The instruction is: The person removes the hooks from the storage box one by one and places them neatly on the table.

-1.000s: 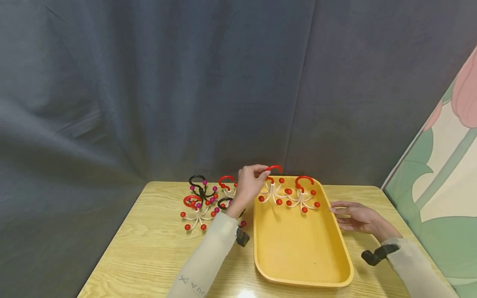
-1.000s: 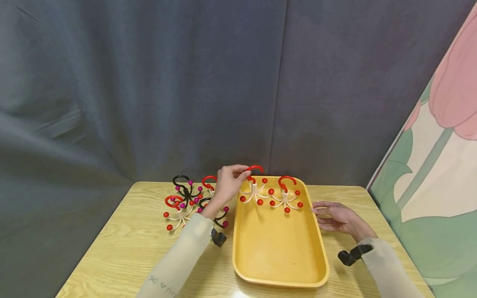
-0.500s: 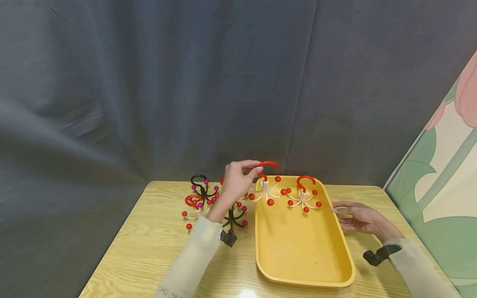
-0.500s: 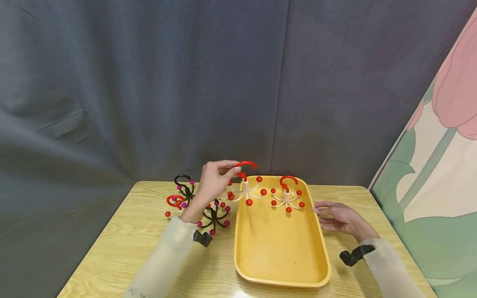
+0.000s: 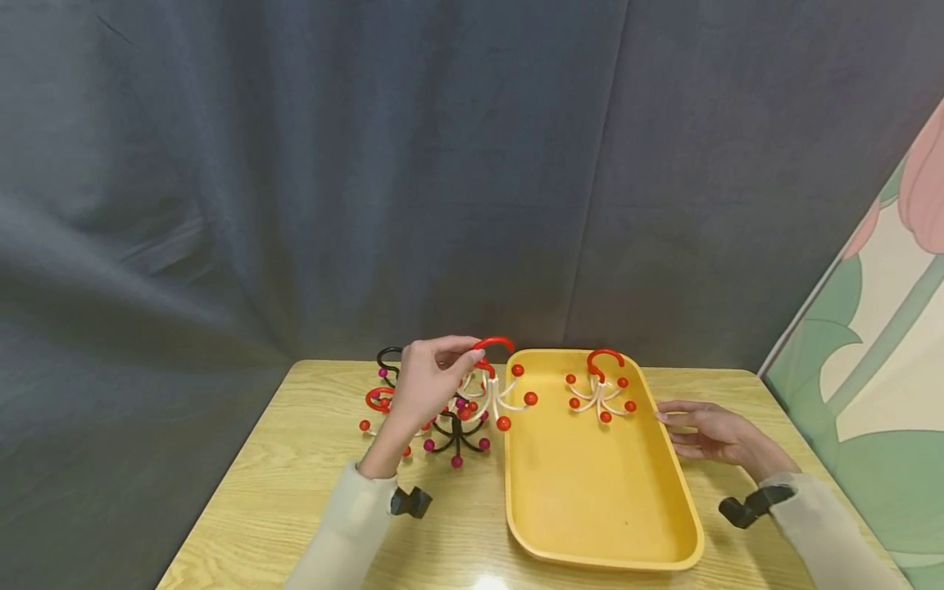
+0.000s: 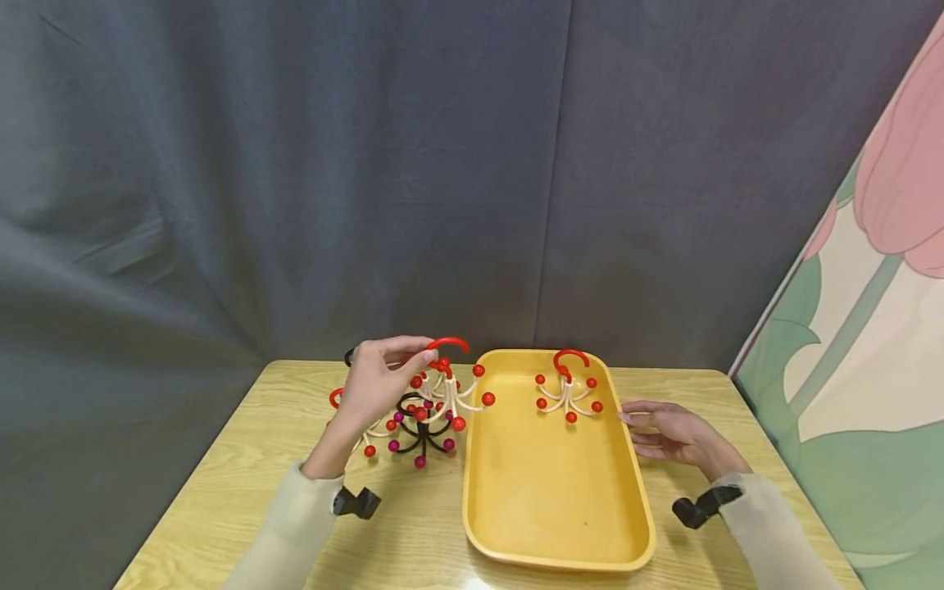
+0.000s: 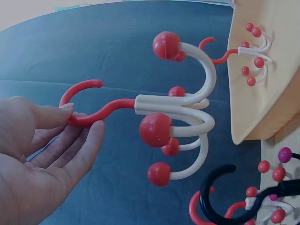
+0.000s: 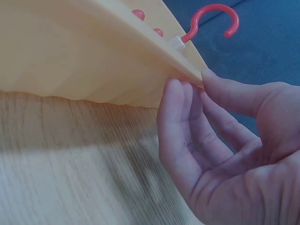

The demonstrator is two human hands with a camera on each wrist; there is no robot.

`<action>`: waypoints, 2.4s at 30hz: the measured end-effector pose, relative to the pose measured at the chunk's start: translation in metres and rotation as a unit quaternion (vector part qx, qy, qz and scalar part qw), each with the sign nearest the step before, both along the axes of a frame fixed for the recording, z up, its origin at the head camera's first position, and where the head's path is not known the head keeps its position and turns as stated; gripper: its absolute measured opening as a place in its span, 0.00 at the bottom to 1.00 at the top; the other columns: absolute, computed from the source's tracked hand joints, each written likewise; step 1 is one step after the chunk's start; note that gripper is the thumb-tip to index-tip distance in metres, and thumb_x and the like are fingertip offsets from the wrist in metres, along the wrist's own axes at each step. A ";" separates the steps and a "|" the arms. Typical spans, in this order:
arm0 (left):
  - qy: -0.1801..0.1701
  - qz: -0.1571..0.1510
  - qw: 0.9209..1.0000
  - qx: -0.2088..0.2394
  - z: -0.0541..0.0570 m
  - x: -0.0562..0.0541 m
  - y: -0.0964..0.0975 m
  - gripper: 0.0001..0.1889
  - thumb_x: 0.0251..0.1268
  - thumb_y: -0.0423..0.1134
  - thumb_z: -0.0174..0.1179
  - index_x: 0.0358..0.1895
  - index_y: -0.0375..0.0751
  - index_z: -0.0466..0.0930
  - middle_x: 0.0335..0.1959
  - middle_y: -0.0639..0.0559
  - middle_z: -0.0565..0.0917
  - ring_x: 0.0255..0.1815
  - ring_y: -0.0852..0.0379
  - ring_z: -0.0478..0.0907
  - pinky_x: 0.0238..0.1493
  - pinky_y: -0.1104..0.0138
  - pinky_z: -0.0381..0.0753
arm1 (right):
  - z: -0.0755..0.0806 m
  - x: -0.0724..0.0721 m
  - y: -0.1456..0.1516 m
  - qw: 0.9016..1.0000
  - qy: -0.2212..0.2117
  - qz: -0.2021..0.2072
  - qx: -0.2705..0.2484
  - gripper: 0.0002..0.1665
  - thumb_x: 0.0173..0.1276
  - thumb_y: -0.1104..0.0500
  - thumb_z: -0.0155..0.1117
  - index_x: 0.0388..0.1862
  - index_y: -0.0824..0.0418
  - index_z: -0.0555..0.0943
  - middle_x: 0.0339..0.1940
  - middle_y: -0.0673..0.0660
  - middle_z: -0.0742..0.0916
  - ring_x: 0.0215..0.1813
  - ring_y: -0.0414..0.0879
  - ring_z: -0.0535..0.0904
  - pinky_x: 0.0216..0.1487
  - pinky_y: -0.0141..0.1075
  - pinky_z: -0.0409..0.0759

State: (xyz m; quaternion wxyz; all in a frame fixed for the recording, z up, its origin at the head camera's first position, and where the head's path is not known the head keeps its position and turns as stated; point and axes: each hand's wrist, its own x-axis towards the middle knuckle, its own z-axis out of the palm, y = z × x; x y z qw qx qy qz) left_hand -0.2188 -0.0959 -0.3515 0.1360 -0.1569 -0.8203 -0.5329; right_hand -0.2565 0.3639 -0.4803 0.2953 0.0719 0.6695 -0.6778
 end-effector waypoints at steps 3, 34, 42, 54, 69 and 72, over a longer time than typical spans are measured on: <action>-0.007 -0.004 1.000 0.004 -0.003 0.011 -0.008 0.10 0.71 0.40 0.70 0.50 0.43 0.92 0.41 0.47 0.94 0.39 0.54 0.92 0.39 0.67 0.88 | -0.001 -0.001 0.001 1.000 0.000 0.003 -0.002 0.07 0.80 0.57 0.63 0.52 0.49 0.86 0.42 0.49 0.92 0.43 0.42 0.90 0.50 0.40 0.91; -0.127 -0.063 0.990 0.000 -0.070 0.052 -0.060 0.11 0.71 0.36 0.68 0.53 0.42 0.91 0.54 0.41 0.91 0.48 0.46 0.92 0.55 0.63 0.89 | -0.001 -0.002 0.002 1.000 -0.001 0.020 -0.013 0.09 0.82 0.57 0.60 0.53 0.50 0.85 0.44 0.48 0.92 0.45 0.43 0.90 0.51 0.40 0.90; -0.130 -0.090 0.987 -0.021 -0.088 0.048 -0.060 0.11 0.72 0.36 0.68 0.53 0.42 0.90 0.52 0.42 0.92 0.46 0.53 0.91 0.51 0.64 0.90 | -0.004 -0.003 0.004 0.999 -0.001 0.031 -0.026 0.10 0.83 0.57 0.58 0.50 0.46 0.86 0.44 0.47 0.92 0.45 0.42 0.91 0.52 0.40 0.90; -0.142 -0.106 0.984 -0.028 -0.106 0.043 -0.063 0.10 0.73 0.37 0.66 0.53 0.43 0.90 0.52 0.44 0.91 0.49 0.50 0.91 0.54 0.65 0.89 | -0.004 -0.002 0.005 0.999 -0.004 0.025 -0.025 0.09 0.83 0.56 0.59 0.50 0.46 0.87 0.45 0.48 0.92 0.45 0.42 0.90 0.52 0.40 0.90; -0.143 -0.068 0.987 -0.021 -0.118 0.040 -0.072 0.10 0.69 0.40 0.70 0.51 0.47 0.92 0.50 0.49 0.93 0.49 0.57 0.90 0.56 0.67 0.88 | -0.005 -0.002 0.005 1.000 -0.006 0.022 -0.018 0.08 0.82 0.55 0.60 0.50 0.46 0.86 0.44 0.47 0.92 0.45 0.41 0.90 0.51 0.39 0.91; -0.150 -0.069 0.986 -0.015 -0.117 0.041 -0.073 0.10 0.69 0.39 0.71 0.50 0.46 0.92 0.51 0.46 0.92 0.50 0.54 0.90 0.54 0.70 0.88 | -0.005 -0.002 0.005 1.000 -0.006 0.021 -0.014 0.08 0.82 0.55 0.60 0.50 0.46 0.86 0.44 0.47 0.92 0.45 0.41 0.90 0.50 0.39 0.91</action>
